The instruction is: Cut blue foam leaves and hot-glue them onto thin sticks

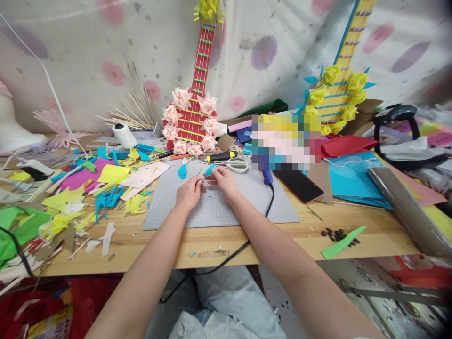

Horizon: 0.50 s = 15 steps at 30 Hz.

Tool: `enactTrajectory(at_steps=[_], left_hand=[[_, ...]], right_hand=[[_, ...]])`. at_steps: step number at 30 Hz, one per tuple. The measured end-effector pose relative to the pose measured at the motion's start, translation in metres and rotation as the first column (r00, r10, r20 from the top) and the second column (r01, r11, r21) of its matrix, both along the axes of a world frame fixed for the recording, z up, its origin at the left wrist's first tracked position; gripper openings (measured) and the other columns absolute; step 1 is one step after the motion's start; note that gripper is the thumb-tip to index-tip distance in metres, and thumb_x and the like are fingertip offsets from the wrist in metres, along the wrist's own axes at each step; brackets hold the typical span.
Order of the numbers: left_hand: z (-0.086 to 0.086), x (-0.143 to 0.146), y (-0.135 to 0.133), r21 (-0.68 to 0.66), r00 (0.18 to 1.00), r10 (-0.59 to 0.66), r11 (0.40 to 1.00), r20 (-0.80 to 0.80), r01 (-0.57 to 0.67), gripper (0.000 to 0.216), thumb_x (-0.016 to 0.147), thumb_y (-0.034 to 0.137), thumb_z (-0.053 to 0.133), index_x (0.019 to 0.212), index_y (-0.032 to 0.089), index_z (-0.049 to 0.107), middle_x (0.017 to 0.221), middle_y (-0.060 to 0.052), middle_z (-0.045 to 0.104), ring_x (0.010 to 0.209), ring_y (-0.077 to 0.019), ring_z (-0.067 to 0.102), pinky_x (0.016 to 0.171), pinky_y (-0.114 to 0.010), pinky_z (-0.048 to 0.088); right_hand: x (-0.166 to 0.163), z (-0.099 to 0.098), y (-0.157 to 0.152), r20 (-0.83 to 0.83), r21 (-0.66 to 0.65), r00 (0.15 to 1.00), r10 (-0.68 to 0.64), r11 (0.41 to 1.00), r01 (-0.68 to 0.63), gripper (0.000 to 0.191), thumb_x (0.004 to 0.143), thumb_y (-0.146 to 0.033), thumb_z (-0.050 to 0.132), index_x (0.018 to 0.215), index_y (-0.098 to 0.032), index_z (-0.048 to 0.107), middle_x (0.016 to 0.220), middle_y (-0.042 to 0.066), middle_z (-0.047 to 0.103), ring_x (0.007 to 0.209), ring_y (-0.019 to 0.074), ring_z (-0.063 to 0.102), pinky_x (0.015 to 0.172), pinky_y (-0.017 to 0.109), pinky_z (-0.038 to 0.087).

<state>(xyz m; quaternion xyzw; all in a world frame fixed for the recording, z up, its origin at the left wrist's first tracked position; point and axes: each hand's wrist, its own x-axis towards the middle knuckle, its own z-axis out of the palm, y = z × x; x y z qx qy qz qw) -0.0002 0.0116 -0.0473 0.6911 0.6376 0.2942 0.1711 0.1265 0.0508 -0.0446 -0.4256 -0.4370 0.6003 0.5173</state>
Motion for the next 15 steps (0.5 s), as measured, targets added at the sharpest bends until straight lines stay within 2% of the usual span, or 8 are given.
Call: enactTrajectory(at_steps=[15], left_hand=[[0.0033, 0.002, -0.0013, -0.048, 0.999, 0.004, 0.999, -0.036, -0.006, 0.026, 0.087, 0.029, 0.03, 0.095, 0.024, 0.055, 0.084, 0.001, 0.067, 0.074, -0.0125, 0.06, 0.065, -0.024, 0.038]], right_hand=[[-0.0011, -0.0032, 0.0021, 0.066, 0.049, 0.998, -0.02, 0.999, 0.016, 0.016, 0.078, -0.03, 0.052, 0.069, -0.016, 0.052, 0.068, 0.0, 0.066, 0.057, 0.0075, 0.061, 0.051, 0.017, 0.048]])
